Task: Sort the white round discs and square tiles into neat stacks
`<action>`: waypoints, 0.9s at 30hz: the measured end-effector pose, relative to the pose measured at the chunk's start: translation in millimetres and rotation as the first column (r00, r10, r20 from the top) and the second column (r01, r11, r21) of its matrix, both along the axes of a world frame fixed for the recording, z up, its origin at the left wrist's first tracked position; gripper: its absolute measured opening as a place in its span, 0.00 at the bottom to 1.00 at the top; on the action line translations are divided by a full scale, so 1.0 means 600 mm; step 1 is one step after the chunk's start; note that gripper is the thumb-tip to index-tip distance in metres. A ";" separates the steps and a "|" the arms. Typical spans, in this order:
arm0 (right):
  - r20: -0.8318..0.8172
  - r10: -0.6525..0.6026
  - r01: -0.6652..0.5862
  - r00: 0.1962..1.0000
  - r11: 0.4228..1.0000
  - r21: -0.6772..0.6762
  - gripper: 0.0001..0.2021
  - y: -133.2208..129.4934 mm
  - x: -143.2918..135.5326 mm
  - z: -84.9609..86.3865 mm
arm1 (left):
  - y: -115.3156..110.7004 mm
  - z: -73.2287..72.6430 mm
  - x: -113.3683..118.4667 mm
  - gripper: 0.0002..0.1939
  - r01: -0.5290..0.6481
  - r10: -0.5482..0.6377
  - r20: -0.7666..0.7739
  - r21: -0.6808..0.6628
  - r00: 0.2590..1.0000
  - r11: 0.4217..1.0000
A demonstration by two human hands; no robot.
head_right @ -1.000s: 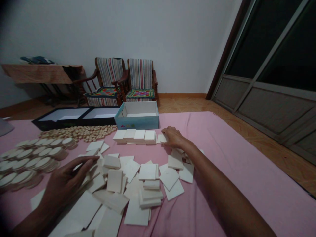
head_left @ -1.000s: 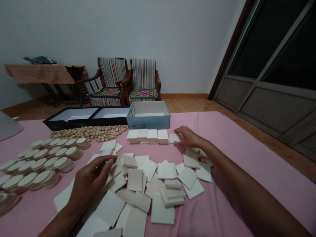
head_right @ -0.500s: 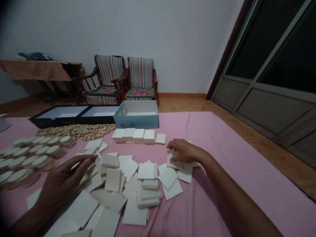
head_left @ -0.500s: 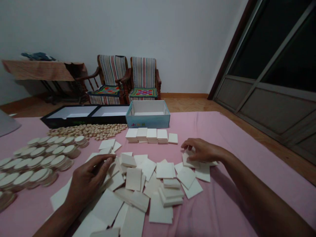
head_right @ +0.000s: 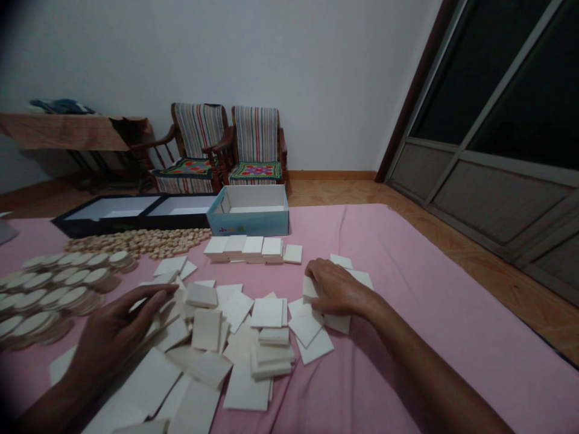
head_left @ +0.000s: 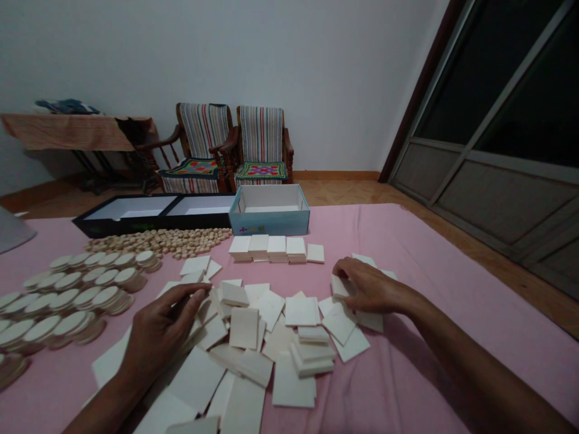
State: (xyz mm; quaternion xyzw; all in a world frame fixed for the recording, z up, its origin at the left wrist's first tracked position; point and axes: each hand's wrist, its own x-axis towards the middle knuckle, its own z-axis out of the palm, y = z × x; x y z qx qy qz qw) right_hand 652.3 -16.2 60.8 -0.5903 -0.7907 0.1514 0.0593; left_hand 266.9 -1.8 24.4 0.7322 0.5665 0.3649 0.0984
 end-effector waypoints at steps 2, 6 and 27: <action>-0.093 -0.097 0.098 0.991 0.995 0.000 0.18 0.025 -0.005 0.012 | -0.001 0.000 0.000 0.19 0.000 0.000 0.000 0.002 1.000 1.000; -0.137 -0.313 0.318 0.940 0.948 0.015 0.19 0.100 -0.020 0.020 | -0.003 0.002 0.003 0.19 -0.006 0.006 -0.003 0.003 1.000 1.000; 0.125 -0.051 0.066 0.991 0.991 -0.117 0.26 0.067 0.068 0.000 | 0.003 0.019 -0.001 0.18 -0.116 0.115 0.024 0.032 0.993 0.993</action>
